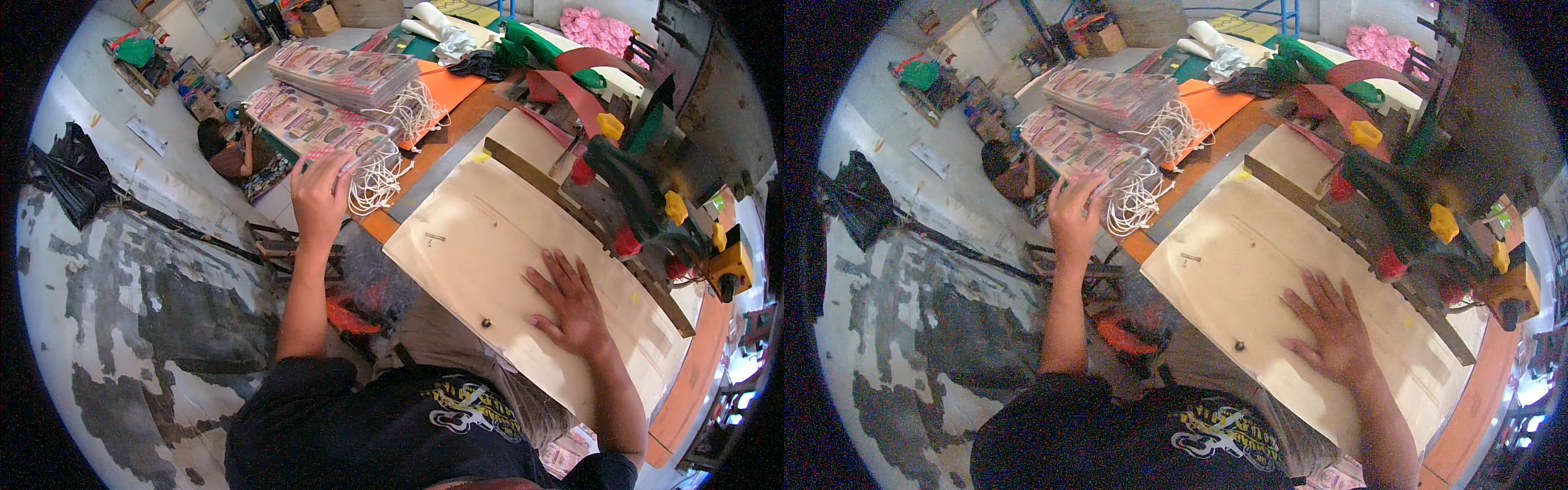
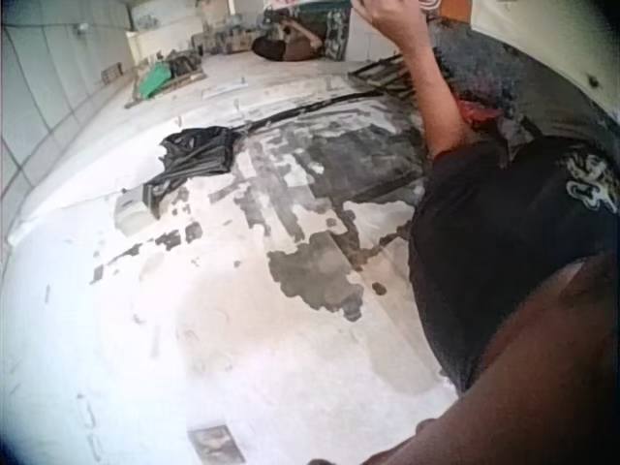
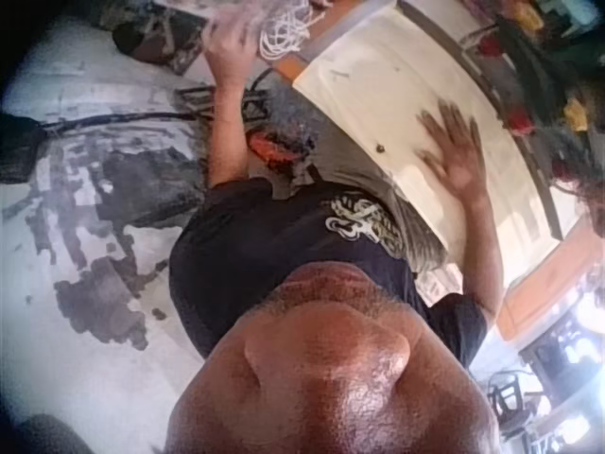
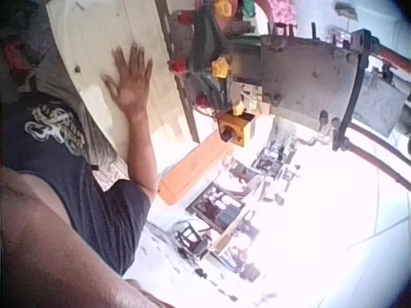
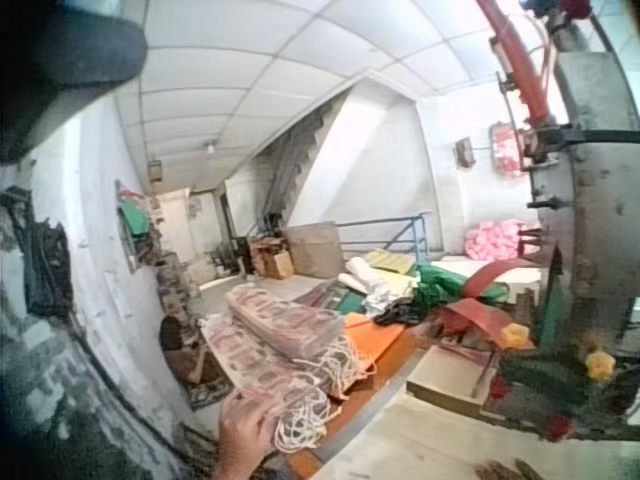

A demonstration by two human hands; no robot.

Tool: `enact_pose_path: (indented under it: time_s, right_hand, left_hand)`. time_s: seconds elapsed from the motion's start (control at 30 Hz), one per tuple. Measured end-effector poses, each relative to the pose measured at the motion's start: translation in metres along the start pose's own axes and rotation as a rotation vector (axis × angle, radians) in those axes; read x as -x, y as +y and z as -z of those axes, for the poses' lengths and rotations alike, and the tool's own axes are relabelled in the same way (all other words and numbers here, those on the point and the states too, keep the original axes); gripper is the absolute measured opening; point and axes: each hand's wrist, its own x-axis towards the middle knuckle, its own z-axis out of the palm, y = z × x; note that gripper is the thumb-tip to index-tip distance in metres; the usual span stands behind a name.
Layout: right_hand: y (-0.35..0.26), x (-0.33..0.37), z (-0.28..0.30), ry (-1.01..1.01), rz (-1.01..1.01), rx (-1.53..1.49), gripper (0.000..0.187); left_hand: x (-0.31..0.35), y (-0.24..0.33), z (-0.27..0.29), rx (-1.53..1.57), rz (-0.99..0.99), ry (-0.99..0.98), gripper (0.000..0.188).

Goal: The person aligns stacks of plastic sauce sachets inside a sealing machine, holds the edges as they are processed, and moves the sealed stacks to a pile on the table.

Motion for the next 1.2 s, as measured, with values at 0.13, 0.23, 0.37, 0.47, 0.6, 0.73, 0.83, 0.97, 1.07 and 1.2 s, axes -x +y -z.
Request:
enact_pose_path:
  time_s: [0.13,0.23,0.37,0.47,0.6,0.73,0.83,0.97,1.07,1.2]
  right_hand:
    - [0.001,0.001,0.000,-0.015,-0.001,0.026,0.074]
    - [0.000,0.001,-0.001,-0.024,-0.009,0.057,0.074]
    - [-0.001,0.001,0.000,-0.021,-0.012,0.053,0.073]
    - [-0.002,0.001,0.000,-0.027,-0.008,0.056,0.073]
    - [-0.002,0.000,-0.002,-0.013,-0.004,0.054,0.073]
    - [-0.002,0.001,-0.001,-0.002,-0.003,0.041,0.072]
    - [-0.002,0.001,-0.001,0.001,-0.004,0.035,0.073]
    - [-0.003,0.001,-0.002,-0.005,-0.008,0.049,0.074]
    - [-0.003,0.000,-0.002,-0.004,-0.003,0.044,0.075]
    - [-0.001,0.000,-0.003,-0.019,-0.018,0.039,0.074]
  left_hand:
    - [0.006,0.018,0.009,0.076,-0.093,0.029,0.028]
    - [0.009,0.033,0.010,0.219,-0.158,0.055,0.028]
    - [0.018,0.047,0.008,0.426,-0.261,0.026,0.026]
    - [0.021,0.058,0.004,0.529,-0.313,0.011,0.030]
    - [0.025,0.068,0.003,0.574,-0.280,0.000,0.037]
    - [0.031,0.065,0.004,0.457,-0.255,0.049,0.046]
    - [0.039,0.056,-0.001,0.554,-0.128,0.226,0.047]
    - [0.058,0.039,-0.023,0.736,0.482,0.551,0.048]
    - [0.057,0.022,-0.019,1.116,0.968,0.554,0.042]
    - [0.046,0.017,-0.019,1.511,1.206,0.271,0.048]
